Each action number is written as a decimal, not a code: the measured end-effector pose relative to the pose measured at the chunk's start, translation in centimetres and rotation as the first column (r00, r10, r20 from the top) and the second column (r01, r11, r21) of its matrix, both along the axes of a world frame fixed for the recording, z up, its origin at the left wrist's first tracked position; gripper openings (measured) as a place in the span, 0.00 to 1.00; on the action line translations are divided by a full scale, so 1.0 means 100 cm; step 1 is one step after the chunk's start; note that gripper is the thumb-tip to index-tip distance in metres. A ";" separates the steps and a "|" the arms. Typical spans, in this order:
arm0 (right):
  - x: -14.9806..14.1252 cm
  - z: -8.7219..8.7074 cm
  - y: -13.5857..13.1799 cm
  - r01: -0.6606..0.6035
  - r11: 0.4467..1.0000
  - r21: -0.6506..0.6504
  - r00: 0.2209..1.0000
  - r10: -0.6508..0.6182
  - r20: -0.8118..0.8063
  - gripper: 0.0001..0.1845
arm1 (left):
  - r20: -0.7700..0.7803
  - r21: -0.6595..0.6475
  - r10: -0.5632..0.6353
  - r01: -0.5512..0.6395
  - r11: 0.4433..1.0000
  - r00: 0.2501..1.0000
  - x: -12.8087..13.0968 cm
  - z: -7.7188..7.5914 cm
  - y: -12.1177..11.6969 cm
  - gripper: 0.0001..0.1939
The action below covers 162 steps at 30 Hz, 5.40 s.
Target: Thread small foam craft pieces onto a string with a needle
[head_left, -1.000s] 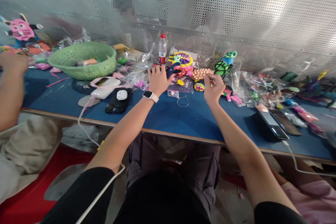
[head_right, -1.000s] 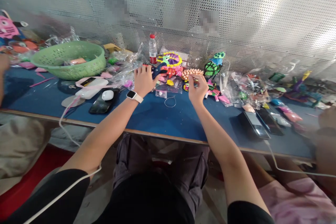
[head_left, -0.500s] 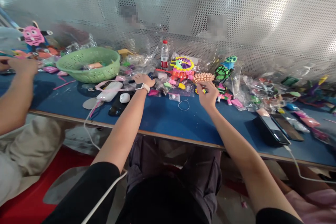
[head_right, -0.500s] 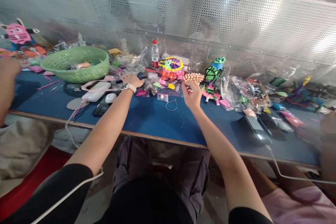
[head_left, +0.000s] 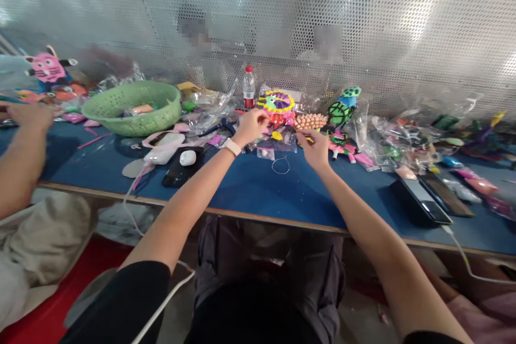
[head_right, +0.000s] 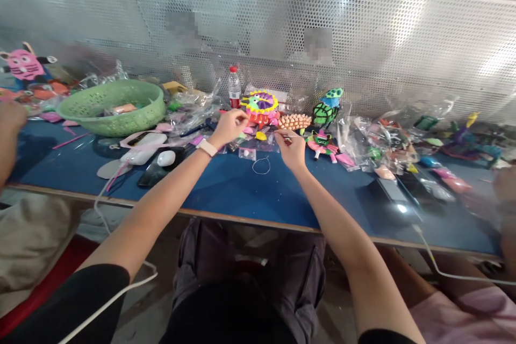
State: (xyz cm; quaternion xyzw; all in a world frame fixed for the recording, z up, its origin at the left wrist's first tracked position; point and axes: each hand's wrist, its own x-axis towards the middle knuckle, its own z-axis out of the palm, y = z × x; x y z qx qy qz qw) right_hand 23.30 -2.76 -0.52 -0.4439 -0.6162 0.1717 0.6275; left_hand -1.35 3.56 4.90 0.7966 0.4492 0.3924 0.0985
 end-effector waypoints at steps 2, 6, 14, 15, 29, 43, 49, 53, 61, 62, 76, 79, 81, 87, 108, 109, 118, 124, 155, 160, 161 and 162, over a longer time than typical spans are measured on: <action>0.001 -0.001 0.003 -0.019 1.000 -0.019 0.999 0.019 -0.030 0.17 | 0.092 0.026 -0.224 0.222 0.975 0.970 0.026 -0.010 -0.016 0.09; 0.002 0.002 0.004 -0.080 0.996 -0.039 0.994 0.077 -0.084 0.21 | 0.126 0.080 -0.292 0.284 0.956 0.948 0.055 -0.034 -0.037 0.06; -0.005 0.003 0.003 -0.261 0.959 -0.114 0.939 0.224 -0.263 0.25 | 0.251 0.004 -0.313 0.322 0.947 0.916 0.054 -0.043 -0.039 0.04; -0.005 0.002 0.004 -0.280 0.951 -0.129 0.925 0.231 -0.300 0.25 | 0.287 -0.011 -0.317 0.335 0.942 0.904 0.054 -0.044 -0.038 0.03; -0.022 -0.014 0.004 -0.183 0.975 -0.125 0.864 0.098 -0.494 0.19 | 0.603 -0.113 -0.188 0.316 0.942 0.775 0.059 -0.057 -0.030 0.07; -0.007 -0.008 0.008 -0.233 0.953 -0.195 0.933 0.162 -0.321 0.14 | 0.192 0.032 -0.207 0.205 0.978 0.959 0.056 -0.048 -0.043 0.04; -0.016 -0.018 0.013 -0.376 0.893 -0.245 0.781 0.163 -0.603 0.15 | 0.659 -0.113 -0.111 0.244 0.963 0.743 0.060 -0.055 -0.032 0.05; -0.018 -0.017 0.007 -0.261 0.949 -0.175 0.886 0.164 -0.433 0.14 | 0.516 -0.064 -0.200 0.269 0.961 0.833 0.054 -0.056 -0.029 0.05; -0.004 0.004 -0.001 0.033 0.978 -0.207 0.985 0.003 0.172 0.21 | 0.102 0.084 -0.203 0.195 0.977 0.974 0.056 -0.059 -0.035 0.04; 0.002 0.008 -0.001 0.076 0.969 -0.236 0.964 -0.011 0.267 0.21 | 0.109 0.089 -0.185 0.175 0.980 0.977 0.056 -0.060 -0.034 0.05; 0.059 0.017 0.011 0.124 0.943 -0.310 0.812 0.083 0.578 0.13 | 0.029 0.011 -0.241 0.241 0.971 0.970 0.052 -0.061 -0.030 0.04; 0.037 0.011 0.011 -0.252 0.908 -0.335 0.923 0.330 0.200 0.16 | 0.075 -0.008 -0.288 0.290 0.957 0.955 0.055 -0.059 -0.033 0.01; 0.024 0.007 0.011 -0.332 0.897 -0.293 0.929 0.365 0.065 0.20 | 0.105 -0.010 -0.308 0.311 0.950 0.946 0.055 -0.059 -0.034 0.01; 0.015 0.002 0.011 -0.315 0.905 -0.287 0.945 0.326 -0.008 0.19 | -0.075 -0.056 -0.288 0.284 0.957 0.955 0.049 -0.052 -0.034 0.02; 0.022 0.004 0.009 -0.230 0.873 -0.430 0.970 0.242 -0.028 0.20 | -0.310 0.000 -0.127 0.133 0.991 0.942 0.049 -0.066 -0.027 0.09; 0.022 0.005 0.010 -0.230 0.865 -0.447 0.972 0.228 -0.059 0.20 | -0.223 -0.005 -0.128 0.130 0.991 0.966 0.049 -0.067 -0.024 0.07; 0.017 0.004 0.008 -0.333 0.793 -0.510 0.937 0.217 -0.275 0.24 | 0.206 -0.014 -0.165 0.172 0.985 0.965 0.048 -0.056 -0.027 0.05; 0.019 -0.003 0.017 -0.225 0.881 -0.417 0.961 0.132 -0.241 0.24 | 0.287 -0.040 -0.202 0.223 0.974 0.936 0.048 -0.055 -0.029 0.05; 0.038 0.002 0.025 -0.040 0.976 -0.212 0.989 0.009 -0.145 0.19 | -0.169 0.026 -0.125 0.131 0.991 0.978 0.013 -0.060 0.006 0.09; 0.032 0.001 0.019 -0.094 0.966 -0.241 0.991 0.068 -0.116 0.22 | 0.088 0.111 -0.105 0.095 0.989 0.991 0.028 -0.055 -0.005 0.21; 0.030 0.001 0.018 -0.106 0.964 -0.243 0.990 0.079 -0.120 0.22 | 0.159 0.056 -0.151 0.144 0.988 0.976 0.032 -0.054 -0.007 0.21; 0.028 0.002 0.017 -0.118 0.962 -0.245 0.989 0.090 -0.121 0.23 | 0.238 -0.016 -0.192 0.201 0.979 0.952 0.036 -0.054 -0.010 0.20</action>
